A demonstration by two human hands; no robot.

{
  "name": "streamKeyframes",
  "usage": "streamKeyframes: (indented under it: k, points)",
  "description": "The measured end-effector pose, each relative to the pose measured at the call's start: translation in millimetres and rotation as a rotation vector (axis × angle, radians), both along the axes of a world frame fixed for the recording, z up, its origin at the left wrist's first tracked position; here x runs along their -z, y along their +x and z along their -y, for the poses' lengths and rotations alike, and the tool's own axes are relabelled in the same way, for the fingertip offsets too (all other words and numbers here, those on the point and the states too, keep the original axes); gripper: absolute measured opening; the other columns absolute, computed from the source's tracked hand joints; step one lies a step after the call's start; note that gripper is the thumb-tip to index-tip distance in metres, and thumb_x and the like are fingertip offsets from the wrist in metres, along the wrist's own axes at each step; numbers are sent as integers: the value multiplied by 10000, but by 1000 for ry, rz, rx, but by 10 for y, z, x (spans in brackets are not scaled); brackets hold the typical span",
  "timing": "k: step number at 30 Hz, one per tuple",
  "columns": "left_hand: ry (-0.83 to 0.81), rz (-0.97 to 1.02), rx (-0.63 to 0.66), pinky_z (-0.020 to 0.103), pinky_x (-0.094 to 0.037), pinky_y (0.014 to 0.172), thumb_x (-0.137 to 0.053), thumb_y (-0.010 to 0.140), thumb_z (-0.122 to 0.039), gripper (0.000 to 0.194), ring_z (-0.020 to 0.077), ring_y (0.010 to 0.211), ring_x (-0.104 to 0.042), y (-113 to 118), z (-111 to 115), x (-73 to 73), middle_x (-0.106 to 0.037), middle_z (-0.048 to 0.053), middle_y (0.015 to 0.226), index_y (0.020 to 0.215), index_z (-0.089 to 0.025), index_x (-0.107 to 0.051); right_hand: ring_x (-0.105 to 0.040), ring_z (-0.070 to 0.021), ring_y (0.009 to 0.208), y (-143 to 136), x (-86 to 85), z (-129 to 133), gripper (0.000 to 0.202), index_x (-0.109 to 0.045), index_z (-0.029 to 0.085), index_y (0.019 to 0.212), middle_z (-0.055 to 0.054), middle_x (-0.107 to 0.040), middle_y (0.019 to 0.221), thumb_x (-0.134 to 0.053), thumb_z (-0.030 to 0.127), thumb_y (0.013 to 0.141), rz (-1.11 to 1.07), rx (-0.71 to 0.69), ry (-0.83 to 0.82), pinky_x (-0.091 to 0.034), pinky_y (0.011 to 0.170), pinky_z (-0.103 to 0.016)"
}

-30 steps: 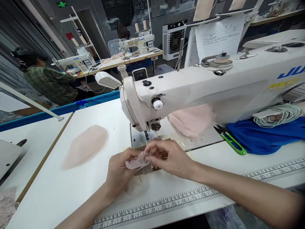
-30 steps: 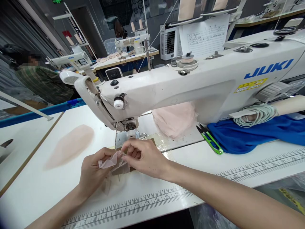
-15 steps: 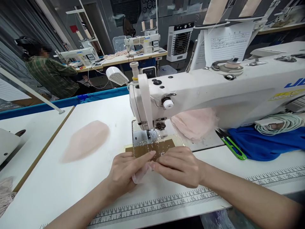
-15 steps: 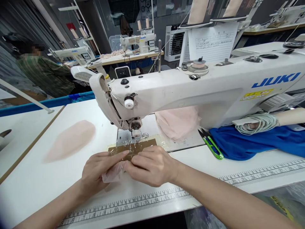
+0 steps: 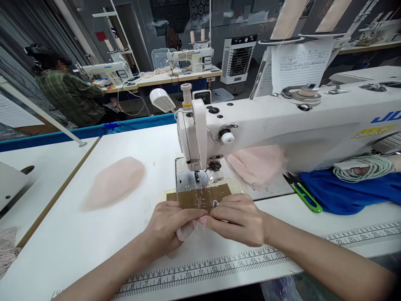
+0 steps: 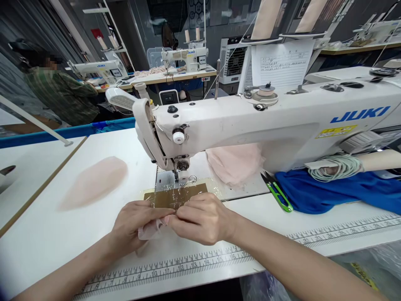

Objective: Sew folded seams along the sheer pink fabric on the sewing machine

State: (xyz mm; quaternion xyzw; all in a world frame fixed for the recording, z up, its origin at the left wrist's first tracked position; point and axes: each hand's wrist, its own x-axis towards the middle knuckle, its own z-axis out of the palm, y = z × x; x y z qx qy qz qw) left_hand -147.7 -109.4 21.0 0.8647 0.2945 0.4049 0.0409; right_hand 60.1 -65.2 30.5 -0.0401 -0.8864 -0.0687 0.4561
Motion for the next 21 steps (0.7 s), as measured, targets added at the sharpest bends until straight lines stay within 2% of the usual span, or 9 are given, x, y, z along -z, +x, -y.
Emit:
streamKeyframes:
  k: [3,5,8,11,14,18,21]
  points:
    - [-8,13,-93,212,-396,473,-547,871,-111,120,69,449,-484,10,10,-5,-631,-56,597,968,-172,-580,-513,-84,477,10,1,-6,190,-659,185,759,25,-599,570,-552,85,880,23,12,-12,-396,380,-223]
    - [9,-6,-130,216,-390,463,-540,878,-128,157,71,426,-471,9,13,-8,-597,-73,552,1028,-165,-569,-493,-76,459,7,-3,-7,182,-652,210,714,45,-576,543,-608,93,847,28,29,42,-383,370,-220]
    - [74,-87,-81,233,-320,421,-465,888,-78,300,69,376,-440,2,10,-16,-553,-94,498,1169,-146,-545,-469,-67,429,-1,-8,-5,200,-635,213,655,59,-536,503,-660,66,788,23,9,105,-363,347,-219]
    - [103,-94,-54,237,-335,431,-502,890,-107,199,63,418,-518,1,14,-25,-650,-59,601,1064,-147,-589,-505,-72,443,7,-3,0,199,-646,224,684,55,-557,529,-630,66,803,61,-15,119,-385,348,-212]
    - [83,-53,-118,238,-356,445,-574,867,-130,94,61,428,-532,4,29,-28,-675,-47,634,960,-141,-590,-530,-76,442,24,-3,10,202,-664,246,709,57,-582,533,-612,85,821,106,8,139,-408,347,-206]
    - [74,-88,-87,246,-320,420,-506,881,-88,248,64,382,-486,8,44,-32,-635,-72,551,1119,-123,-568,-546,-91,450,36,-38,17,185,-671,216,682,39,-595,532,-643,69,792,77,-25,174,-410,342,-221]
    - [104,-88,-84,244,-333,427,-509,879,-90,231,67,385,-504,17,53,-49,-650,-69,560,1080,-153,-603,-555,-99,462,46,-51,11,189,-665,206,677,35,-604,543,-647,53,786,65,-48,148,-399,340,-229]
